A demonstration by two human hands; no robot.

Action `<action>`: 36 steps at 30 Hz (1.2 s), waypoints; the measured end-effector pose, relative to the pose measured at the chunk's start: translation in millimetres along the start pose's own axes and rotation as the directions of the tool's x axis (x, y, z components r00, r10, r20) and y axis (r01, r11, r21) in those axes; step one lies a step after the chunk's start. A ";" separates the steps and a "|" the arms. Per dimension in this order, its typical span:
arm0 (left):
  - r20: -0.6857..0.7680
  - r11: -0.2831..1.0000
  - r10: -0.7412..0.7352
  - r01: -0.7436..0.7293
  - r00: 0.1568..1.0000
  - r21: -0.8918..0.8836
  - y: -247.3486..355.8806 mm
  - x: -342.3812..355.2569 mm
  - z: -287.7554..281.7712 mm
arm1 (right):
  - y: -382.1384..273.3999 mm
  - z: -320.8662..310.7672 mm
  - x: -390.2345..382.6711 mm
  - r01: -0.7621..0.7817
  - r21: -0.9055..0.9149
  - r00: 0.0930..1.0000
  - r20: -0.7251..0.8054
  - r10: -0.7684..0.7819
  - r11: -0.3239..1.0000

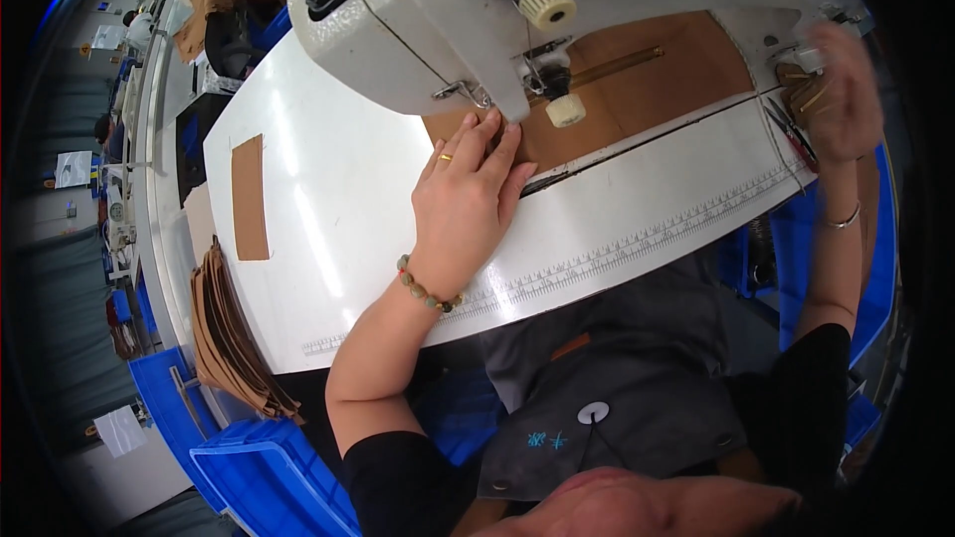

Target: Sewing a zipper onto a leather panel using an industrial sewing machine.

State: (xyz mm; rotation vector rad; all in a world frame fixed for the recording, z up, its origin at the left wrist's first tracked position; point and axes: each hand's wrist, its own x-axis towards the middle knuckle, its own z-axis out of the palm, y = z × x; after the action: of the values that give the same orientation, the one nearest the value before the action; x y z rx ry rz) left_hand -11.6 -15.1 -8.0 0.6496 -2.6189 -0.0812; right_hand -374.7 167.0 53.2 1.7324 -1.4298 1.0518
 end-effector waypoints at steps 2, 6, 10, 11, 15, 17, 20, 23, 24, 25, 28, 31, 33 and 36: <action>-0.012 0.998 0.001 0.000 1.000 0.058 -2.8 -4.4 0.3 | -54.6 60.7 13.9 0.169 0.214 0.924 0.306 -0.230 0.962; -0.004 1.000 0.003 -0.003 1.000 0.029 -2.7 -1.7 0.9 | -108.4 129.0 10.6 0.057 0.328 0.792 0.560 -0.243 0.943; -0.004 1.000 0.015 -0.015 1.000 0.010 -3.5 -0.8 -0.1 | -118.4 157.7 1.4 0.105 0.271 0.817 0.525 -0.239 0.957; 0.005 1.000 0.012 -0.012 1.000 0.008 -3.1 -0.8 -1.1 | -118.8 160.0 -0.5 0.141 0.260 0.857 0.451 -0.249 0.955; 0.017 1.000 0.015 -0.016 1.000 0.023 -3.2 0.2 -1.4 | -119.5 160.6 -1.4 0.154 0.251 0.868 0.429 -0.252 0.956; 0.019 0.999 0.019 -0.020 1.000 0.039 -4.0 1.3 -0.6 | -118.2 162.3 -2.9 0.092 0.280 0.831 0.507 -0.229 0.956; 0.055 0.999 -0.032 0.033 0.998 -0.015 -4.5 2.1 1.3 | -116.5 164.3 -4.5 0.114 0.262 0.836 0.496 -0.235 0.958; 0.038 1.000 -0.016 0.016 0.999 0.009 -3.8 3.9 0.7 | -116.2 167.0 -6.6 0.141 0.247 0.863 0.444 -0.241 0.959; 0.040 1.000 -0.010 0.010 0.999 0.008 -3.7 4.7 0.4 | -115.6 167.8 -6.5 0.138 0.242 0.864 0.444 -0.236 0.960; 0.038 1.000 -0.015 0.014 0.999 0.008 -3.4 4.9 0.2 | -115.2 168.3 -6.9 0.133 0.256 0.862 0.446 -0.239 0.958; 0.045 1.000 -0.013 0.012 0.999 0.017 -4.2 7.4 -3.2 | -115.1 167.8 -4.5 0.120 0.262 0.847 0.475 -0.237 0.957; 0.055 1.000 -0.011 0.010 0.998 0.028 -3.8 8.0 -5.7 | -116.1 167.4 -4.6 0.121 0.251 0.836 0.496 -0.235 0.960; 0.065 1.000 -0.014 0.012 0.998 0.026 -4.6 7.8 -1.6 | -115.1 169.2 -7.6 0.121 0.247 0.837 0.495 -0.233 0.961; 0.024 1.000 -0.025 0.025 0.999 0.009 -5.4 5.4 -1.0 | -116.7 168.7 -5.9 0.144 0.242 0.831 0.497 -0.250 0.960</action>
State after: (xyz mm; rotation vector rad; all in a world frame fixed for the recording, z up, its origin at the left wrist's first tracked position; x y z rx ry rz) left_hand -13.1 -22.3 -5.7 0.6889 -2.6361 -0.0857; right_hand -231.0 46.3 -29.9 2.3886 -1.4455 0.6424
